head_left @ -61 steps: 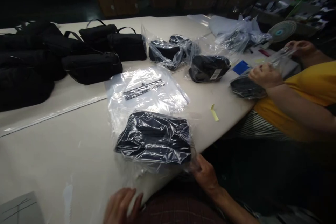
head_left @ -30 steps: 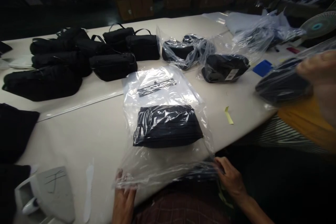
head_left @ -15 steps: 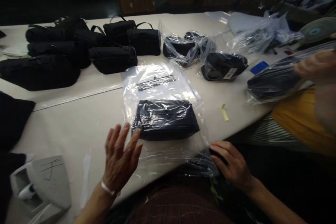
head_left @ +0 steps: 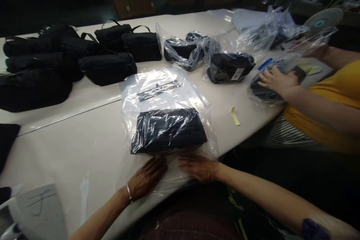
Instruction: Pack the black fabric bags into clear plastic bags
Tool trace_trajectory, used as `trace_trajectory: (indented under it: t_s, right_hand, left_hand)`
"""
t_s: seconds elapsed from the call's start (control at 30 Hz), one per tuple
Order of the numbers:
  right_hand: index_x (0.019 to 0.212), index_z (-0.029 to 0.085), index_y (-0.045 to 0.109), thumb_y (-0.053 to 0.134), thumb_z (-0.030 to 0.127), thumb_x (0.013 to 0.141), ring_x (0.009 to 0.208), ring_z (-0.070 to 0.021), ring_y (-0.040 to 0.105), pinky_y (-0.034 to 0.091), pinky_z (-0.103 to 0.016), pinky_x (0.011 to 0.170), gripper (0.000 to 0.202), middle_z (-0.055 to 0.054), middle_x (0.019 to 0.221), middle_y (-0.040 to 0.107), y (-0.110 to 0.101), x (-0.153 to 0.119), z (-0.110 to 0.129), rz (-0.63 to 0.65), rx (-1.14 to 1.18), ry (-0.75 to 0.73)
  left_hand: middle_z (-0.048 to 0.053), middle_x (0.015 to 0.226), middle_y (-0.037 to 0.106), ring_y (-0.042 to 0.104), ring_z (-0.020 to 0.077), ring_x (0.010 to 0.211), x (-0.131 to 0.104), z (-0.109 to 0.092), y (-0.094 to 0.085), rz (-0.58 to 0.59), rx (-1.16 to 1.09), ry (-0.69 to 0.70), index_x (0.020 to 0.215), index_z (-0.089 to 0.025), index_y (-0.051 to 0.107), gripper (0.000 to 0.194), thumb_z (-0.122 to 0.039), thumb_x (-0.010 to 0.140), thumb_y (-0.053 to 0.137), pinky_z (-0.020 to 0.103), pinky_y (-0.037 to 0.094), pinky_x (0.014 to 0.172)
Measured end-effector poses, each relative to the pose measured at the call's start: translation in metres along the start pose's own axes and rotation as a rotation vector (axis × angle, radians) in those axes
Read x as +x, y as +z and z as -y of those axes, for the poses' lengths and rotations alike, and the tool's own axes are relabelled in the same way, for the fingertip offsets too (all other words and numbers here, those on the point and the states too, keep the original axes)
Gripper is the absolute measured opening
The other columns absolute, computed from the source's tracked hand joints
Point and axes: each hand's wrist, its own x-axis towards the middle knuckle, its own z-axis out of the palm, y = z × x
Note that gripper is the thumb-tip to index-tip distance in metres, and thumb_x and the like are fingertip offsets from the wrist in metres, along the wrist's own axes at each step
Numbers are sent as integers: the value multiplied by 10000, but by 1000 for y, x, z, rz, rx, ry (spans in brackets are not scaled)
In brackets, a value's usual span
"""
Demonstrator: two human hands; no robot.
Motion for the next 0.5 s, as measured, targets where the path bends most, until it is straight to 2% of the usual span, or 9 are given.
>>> trace_trajectory:
  t_s: [0.07,0.13,0.23,0.3,0.37,0.43,0.47,0.5]
  right_hand:
    - [1282,106,582,490,167,906,1316,-221,485,437,-376,1086,392,-153,1311,616,-7,6,11,-36,48,-11]
    - [1262,132,604,485,185,922,1265,-205,529,448,-355,1074,365,-129,1283,636,-13,14,19,-100,79,66]
    - [1281,156,602,537,193,892,1220,-229,564,463,-390,1060,395,-129,1304,624,-16,11,24,-181,77,382]
    - [1257,154,622,572,164,840,1208,-257,576,473,-418,1047,420,-144,1291,631,-18,-7,28,-199,81,578]
    - [1174,177,668,584,157,807,1110,-251,633,516,-400,981,377,-117,1207,679,-21,-38,36,-208,155,700]
    - [992,204,715,565,218,836,875,-209,694,575,-324,779,217,-53,990,734,-29,-73,49,-230,323,852]
    - [890,203,710,552,278,859,733,-184,687,562,-280,642,177,-25,851,728,-34,-89,56,-274,414,974]
    - [807,197,688,544,349,874,622,-164,658,516,-247,531,219,-4,728,696,-38,-103,61,-352,482,1115]
  left_hand:
    - [91,1320,632,611,219,1184,3,-10,-9,-34,-125,-69,1368,-248,517,419,-194,955,467,378,510,1017]
    - [75,1250,677,647,218,1114,11,-15,-16,-79,-317,-240,1268,-268,612,344,-278,945,494,372,526,991]
    - [109,1175,709,643,302,1127,18,-10,-22,-206,-620,-679,1126,-228,693,380,-466,882,528,480,506,1009]
    - [147,1101,731,676,328,1061,12,-5,-24,-281,-778,-913,1078,-175,689,492,-570,851,502,494,550,938]
    - [157,1054,741,708,314,984,-7,-7,-27,-341,-975,-1117,1082,-154,652,546,-615,832,498,449,599,835]
    - [137,1011,749,722,289,931,-37,-14,-33,-406,-1153,-1354,1081,-162,626,569,-645,799,524,393,611,761]
    - [122,947,753,728,282,865,-54,-18,-37,-418,-1160,-1445,1059,-169,627,581,-670,786,516,380,609,707]
    - [103,851,748,725,278,767,-70,-20,-43,-414,-1094,-1501,1014,-177,635,596,-703,773,494,377,598,635]
